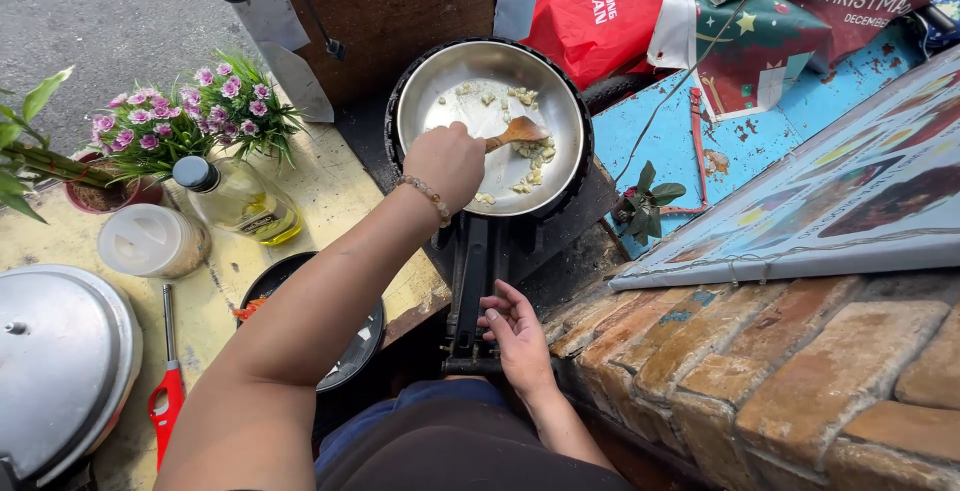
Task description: The person pours oil into a heated pan, adds chopped garlic and tomatoes from a plate, and sautés them using a wooden spatula.
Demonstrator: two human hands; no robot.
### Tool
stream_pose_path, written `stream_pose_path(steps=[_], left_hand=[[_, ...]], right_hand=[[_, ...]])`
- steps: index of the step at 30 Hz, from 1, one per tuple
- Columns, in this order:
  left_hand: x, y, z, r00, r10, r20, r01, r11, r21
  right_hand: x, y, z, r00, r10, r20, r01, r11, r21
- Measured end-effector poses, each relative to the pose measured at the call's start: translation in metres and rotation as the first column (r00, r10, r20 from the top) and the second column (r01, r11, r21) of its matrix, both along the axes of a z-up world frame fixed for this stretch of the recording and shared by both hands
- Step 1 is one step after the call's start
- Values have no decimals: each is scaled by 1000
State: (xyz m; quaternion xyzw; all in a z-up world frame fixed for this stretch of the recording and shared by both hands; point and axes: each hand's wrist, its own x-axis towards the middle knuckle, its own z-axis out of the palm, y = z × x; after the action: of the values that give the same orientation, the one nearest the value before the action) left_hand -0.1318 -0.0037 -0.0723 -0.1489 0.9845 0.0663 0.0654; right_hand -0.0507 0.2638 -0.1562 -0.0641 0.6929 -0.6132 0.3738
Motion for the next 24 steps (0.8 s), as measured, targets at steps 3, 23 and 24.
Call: stream_pose_path(steps=[3,23,24], left_hand=[[-14,0,-4,998,-19,54,22,998,-56],[52,11,-69,978,21,-206,-72,967,-245],[55,14,-66,983,28,-183,-74,966,-249]], right_hand=[[1,-1,3,1000,-13,-1,13,1000,16],[67,-131,140,22,46,-999,-574,818,25],[74,-145,139,-116,102,-988,-570,808,150]])
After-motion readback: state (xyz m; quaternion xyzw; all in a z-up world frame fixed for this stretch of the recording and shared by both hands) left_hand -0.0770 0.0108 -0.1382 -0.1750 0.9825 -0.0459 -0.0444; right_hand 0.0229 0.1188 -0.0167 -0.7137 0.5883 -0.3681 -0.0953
